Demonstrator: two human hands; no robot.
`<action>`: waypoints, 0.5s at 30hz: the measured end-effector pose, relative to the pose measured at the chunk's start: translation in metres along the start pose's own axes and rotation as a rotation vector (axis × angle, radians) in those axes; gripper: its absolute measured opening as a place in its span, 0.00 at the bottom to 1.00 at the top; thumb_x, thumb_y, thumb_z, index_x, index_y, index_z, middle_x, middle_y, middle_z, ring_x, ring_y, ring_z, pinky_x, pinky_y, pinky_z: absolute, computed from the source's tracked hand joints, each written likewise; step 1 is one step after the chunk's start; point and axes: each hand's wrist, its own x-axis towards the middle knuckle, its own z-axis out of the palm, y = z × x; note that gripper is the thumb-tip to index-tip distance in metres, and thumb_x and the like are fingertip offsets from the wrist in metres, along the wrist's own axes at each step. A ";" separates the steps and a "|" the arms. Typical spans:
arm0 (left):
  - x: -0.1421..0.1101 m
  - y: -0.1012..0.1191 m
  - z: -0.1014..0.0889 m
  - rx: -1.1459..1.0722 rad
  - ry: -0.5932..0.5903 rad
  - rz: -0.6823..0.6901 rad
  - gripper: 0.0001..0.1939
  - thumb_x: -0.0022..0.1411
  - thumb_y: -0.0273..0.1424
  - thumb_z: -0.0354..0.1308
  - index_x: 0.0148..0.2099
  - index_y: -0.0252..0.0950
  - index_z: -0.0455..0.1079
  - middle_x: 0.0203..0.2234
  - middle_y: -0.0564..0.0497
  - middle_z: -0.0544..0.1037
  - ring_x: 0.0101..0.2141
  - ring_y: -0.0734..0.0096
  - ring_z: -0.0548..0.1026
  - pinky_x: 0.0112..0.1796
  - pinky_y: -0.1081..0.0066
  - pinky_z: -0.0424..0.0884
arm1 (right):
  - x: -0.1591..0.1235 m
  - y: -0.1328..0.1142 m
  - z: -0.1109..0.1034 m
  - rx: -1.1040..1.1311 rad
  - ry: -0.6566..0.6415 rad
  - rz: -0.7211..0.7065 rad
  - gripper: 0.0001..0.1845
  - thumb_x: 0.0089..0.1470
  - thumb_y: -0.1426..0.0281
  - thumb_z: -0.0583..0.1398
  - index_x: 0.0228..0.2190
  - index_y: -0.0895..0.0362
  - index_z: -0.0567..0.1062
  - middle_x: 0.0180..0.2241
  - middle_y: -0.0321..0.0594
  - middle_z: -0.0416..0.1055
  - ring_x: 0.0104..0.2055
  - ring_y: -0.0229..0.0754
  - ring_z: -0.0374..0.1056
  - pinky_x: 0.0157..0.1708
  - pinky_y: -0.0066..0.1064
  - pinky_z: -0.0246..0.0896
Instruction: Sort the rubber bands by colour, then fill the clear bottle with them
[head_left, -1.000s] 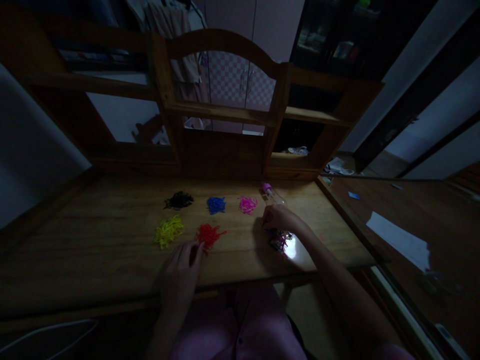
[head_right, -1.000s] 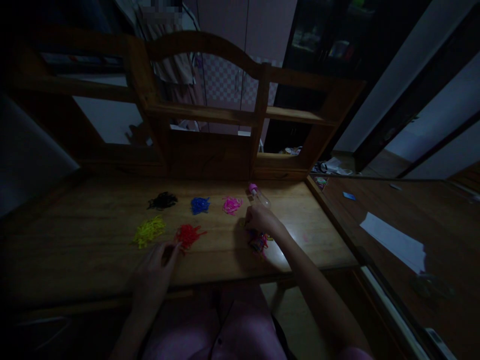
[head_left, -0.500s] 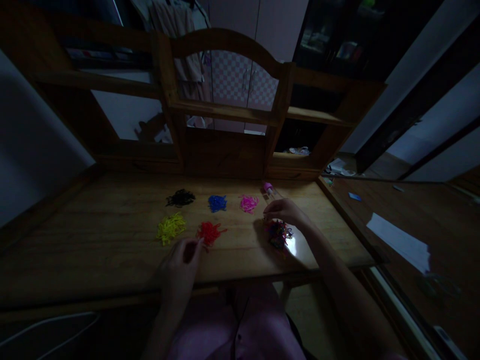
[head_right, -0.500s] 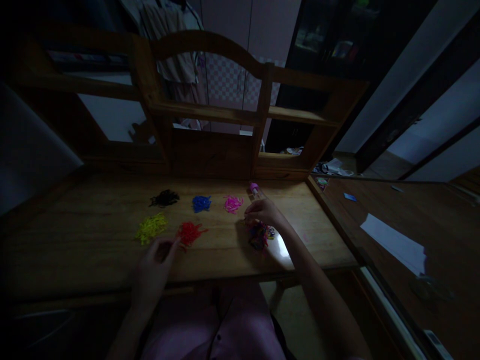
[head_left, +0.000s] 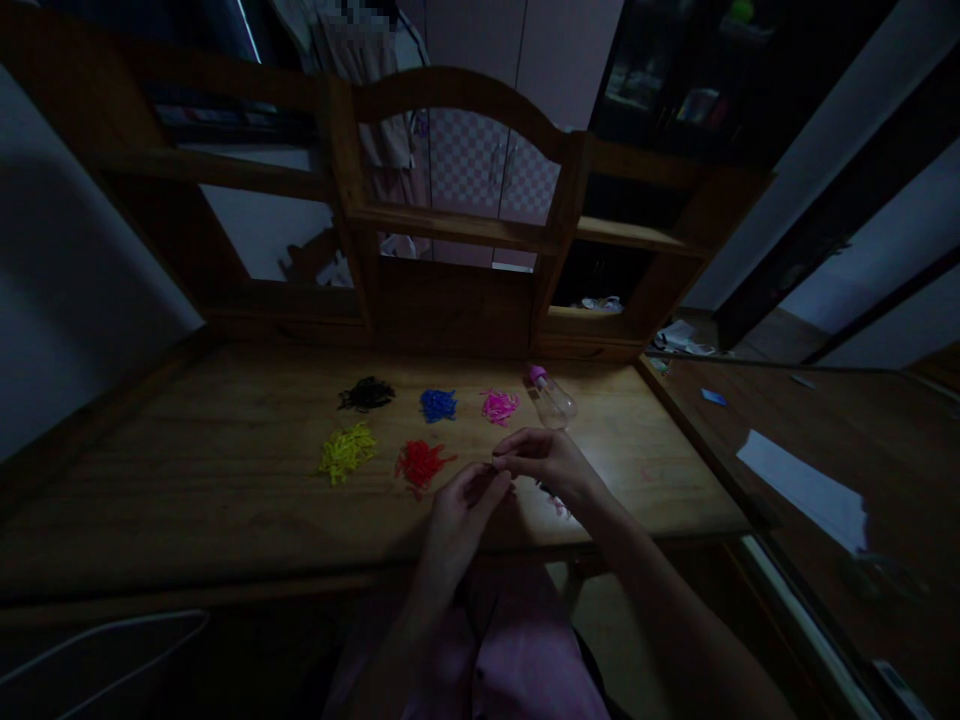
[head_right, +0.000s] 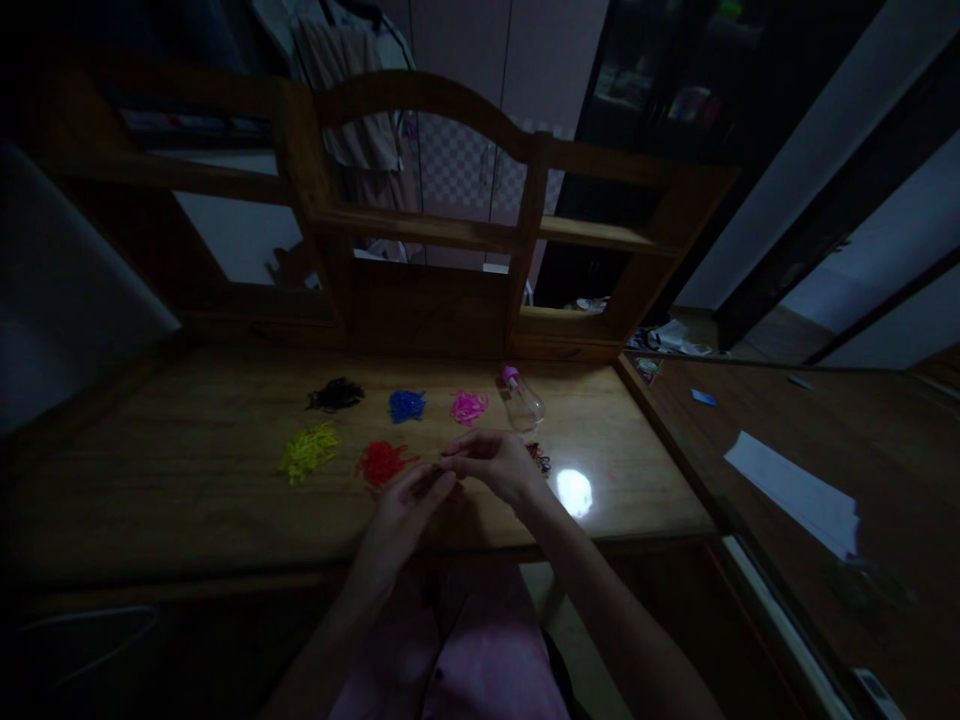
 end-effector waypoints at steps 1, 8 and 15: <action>0.000 0.001 -0.001 0.012 0.003 0.013 0.14 0.60 0.41 0.59 0.39 0.34 0.71 0.33 0.48 0.78 0.36 0.65 0.77 0.41 0.69 0.73 | -0.002 -0.001 0.002 -0.003 0.002 0.000 0.17 0.36 0.60 0.71 0.28 0.56 0.80 0.29 0.38 0.76 0.31 0.39 0.71 0.31 0.29 0.66; -0.007 -0.004 -0.015 0.087 0.020 -0.024 0.14 0.56 0.42 0.62 0.36 0.35 0.71 0.29 0.49 0.78 0.31 0.66 0.78 0.36 0.69 0.74 | -0.001 0.001 -0.010 0.060 0.073 -0.019 0.16 0.38 0.62 0.71 0.30 0.56 0.80 0.30 0.38 0.77 0.32 0.39 0.71 0.34 0.31 0.66; -0.018 -0.017 -0.058 0.611 0.251 0.243 0.12 0.62 0.41 0.56 0.38 0.39 0.74 0.37 0.48 0.78 0.39 0.62 0.77 0.42 0.65 0.72 | 0.007 0.007 -0.027 0.140 0.148 -0.002 0.15 0.38 0.65 0.72 0.31 0.57 0.80 0.31 0.39 0.77 0.32 0.37 0.71 0.35 0.31 0.67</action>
